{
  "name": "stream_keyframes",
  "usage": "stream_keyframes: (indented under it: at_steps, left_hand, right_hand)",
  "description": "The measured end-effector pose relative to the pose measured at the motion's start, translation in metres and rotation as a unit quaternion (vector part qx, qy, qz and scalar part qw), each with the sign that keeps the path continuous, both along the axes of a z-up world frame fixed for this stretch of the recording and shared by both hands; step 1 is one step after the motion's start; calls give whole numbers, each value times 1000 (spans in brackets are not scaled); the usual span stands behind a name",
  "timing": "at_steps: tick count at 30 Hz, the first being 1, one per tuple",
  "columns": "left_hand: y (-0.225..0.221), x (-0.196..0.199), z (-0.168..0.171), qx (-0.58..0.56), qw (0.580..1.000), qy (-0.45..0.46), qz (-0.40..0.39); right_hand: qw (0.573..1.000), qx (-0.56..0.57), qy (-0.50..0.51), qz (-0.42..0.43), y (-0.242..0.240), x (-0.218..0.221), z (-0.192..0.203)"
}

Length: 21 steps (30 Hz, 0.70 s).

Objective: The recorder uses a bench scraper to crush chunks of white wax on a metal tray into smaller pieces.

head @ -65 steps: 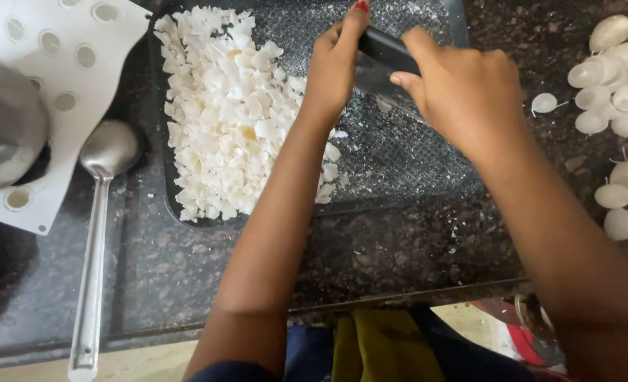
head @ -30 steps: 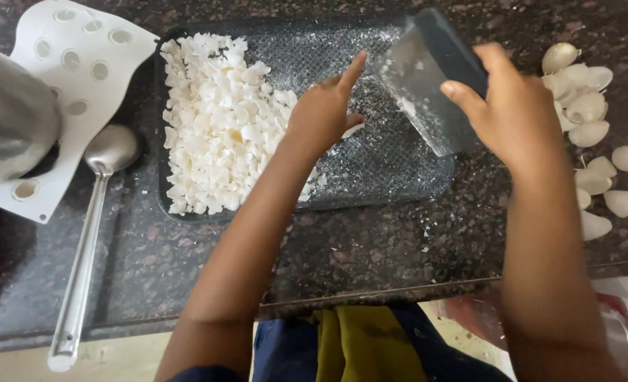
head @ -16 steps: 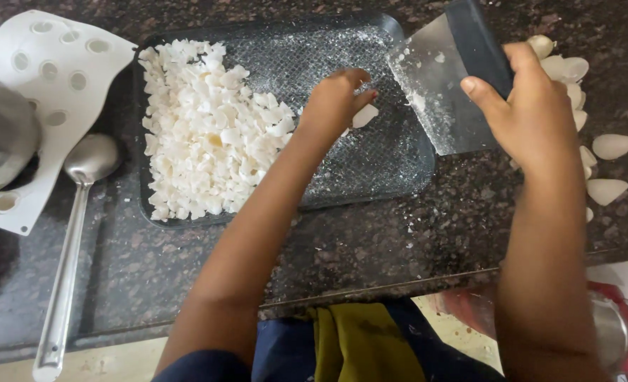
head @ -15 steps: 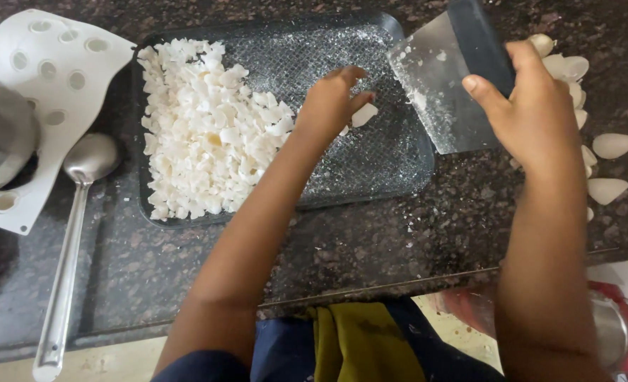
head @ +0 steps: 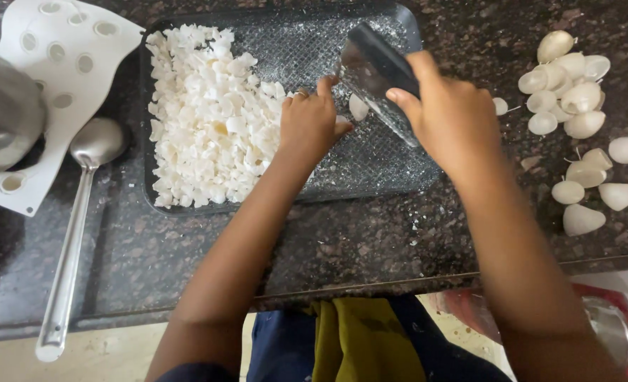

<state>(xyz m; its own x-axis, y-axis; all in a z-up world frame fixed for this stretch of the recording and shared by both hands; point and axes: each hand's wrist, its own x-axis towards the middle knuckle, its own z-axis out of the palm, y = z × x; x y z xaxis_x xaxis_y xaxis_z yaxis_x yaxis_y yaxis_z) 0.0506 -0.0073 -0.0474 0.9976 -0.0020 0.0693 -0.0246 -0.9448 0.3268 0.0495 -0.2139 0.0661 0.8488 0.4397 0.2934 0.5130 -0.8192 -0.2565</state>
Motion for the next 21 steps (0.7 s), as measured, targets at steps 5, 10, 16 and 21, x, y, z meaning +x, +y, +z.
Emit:
stream_keyframes:
  at_steps: [5,10,16,21]
  left_hand:
    - [5,-12,-3,42,997,-61,27]
    - [2,-21,15,90,994,-55,1]
    - [-5,-13,1,77,991,-106,-3]
    - [-4,-10,-7,98,987,-127,-11]
  right_hand:
    - [998,-61,-31,5,5,8,-2]
    - [997,-68,-37,-3,1,11,0]
    - [999,-23,-10,-27,-13,14,-6]
    - [996,1,56,-72,-22,6,-2]
